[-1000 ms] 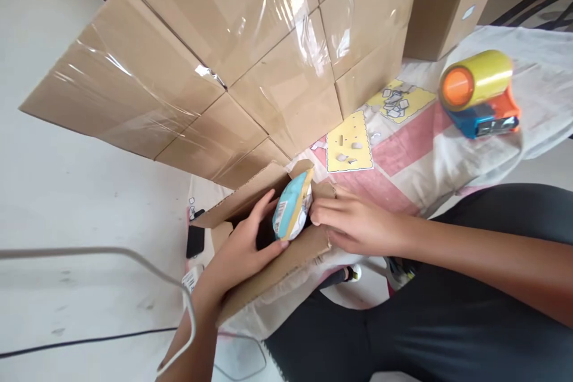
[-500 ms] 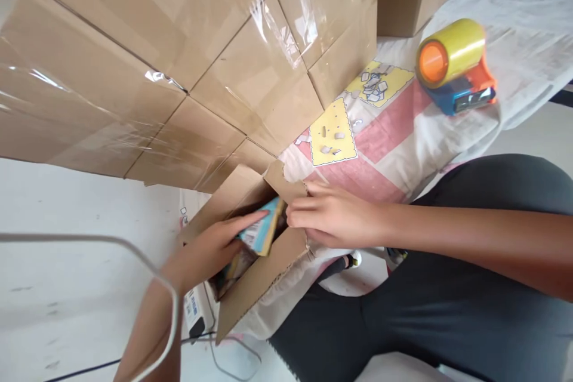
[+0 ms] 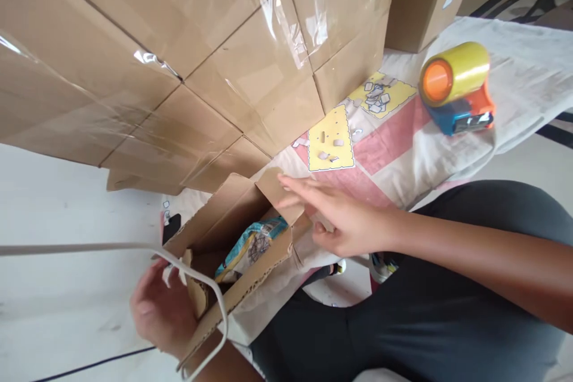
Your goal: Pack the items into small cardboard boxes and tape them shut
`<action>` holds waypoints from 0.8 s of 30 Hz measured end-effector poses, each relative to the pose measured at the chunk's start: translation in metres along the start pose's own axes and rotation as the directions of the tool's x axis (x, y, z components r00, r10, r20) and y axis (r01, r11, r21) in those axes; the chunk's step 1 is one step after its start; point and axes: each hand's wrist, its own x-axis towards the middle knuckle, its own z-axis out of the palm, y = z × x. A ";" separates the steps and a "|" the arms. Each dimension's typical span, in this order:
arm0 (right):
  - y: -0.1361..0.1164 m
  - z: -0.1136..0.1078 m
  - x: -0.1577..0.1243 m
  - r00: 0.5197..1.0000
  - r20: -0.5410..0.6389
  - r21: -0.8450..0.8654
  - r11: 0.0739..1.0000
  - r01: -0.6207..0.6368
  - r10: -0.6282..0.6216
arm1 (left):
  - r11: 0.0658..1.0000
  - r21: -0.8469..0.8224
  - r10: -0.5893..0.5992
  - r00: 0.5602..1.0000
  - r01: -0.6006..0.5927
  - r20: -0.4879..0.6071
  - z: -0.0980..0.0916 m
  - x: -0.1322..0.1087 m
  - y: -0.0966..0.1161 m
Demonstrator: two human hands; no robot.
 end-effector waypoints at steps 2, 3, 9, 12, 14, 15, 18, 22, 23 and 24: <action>0.007 0.005 0.001 0.998 0.057 -0.007 1.000 0.007 -0.007 | 0.999 -0.038 -0.035 0.996 0.032 -0.088 0.013 -0.011 -0.005; 0.009 0.008 0.002 0.999 0.047 -0.002 1.000 -0.005 0.005 | 0.997 -0.065 -0.056 0.987 0.046 -0.153 0.017 -0.016 -0.010; 0.005 0.017 0.021 0.991 -0.076 0.255 0.959 0.124 -0.108 | 0.887 -0.461 -0.342 0.712 0.030 -0.613 0.033 -0.040 -0.050; 0.000 0.019 0.030 0.976 0.121 0.321 0.938 0.132 -0.179 | 0.845 -0.535 -0.407 0.676 0.022 -0.614 0.042 -0.044 -0.060; -0.002 0.021 0.031 0.961 0.213 0.240 0.963 0.122 -0.175 | 0.833 -0.553 -0.403 0.687 0.001 -0.605 0.047 -0.043 -0.062; -0.002 0.023 0.030 0.964 0.217 0.205 0.973 0.108 -0.153 | 0.816 -0.579 -0.413 0.689 -0.010 -0.595 0.049 -0.042 -0.062; 0.003 0.030 0.026 0.997 0.076 0.177 0.984 0.016 -0.030 | 0.770 -0.633 -0.440 0.653 -0.078 -0.616 0.057 -0.038 -0.061; 0.025 0.043 0.025 0.973 -0.031 0.254 0.944 -0.212 0.227 | 0.806 -0.578 -0.391 0.621 -0.124 -0.679 0.068 -0.029 -0.059; 0.030 0.047 0.026 0.959 -0.003 0.313 0.912 -0.267 0.282 | 0.802 -0.587 -0.407 0.617 -0.110 -0.673 0.069 -0.026 -0.057; 0.034 0.049 0.028 0.948 0.023 0.375 0.876 -0.303 0.318 | 0.793 -0.601 -0.428 0.610 -0.101 -0.667 0.069 -0.023 -0.054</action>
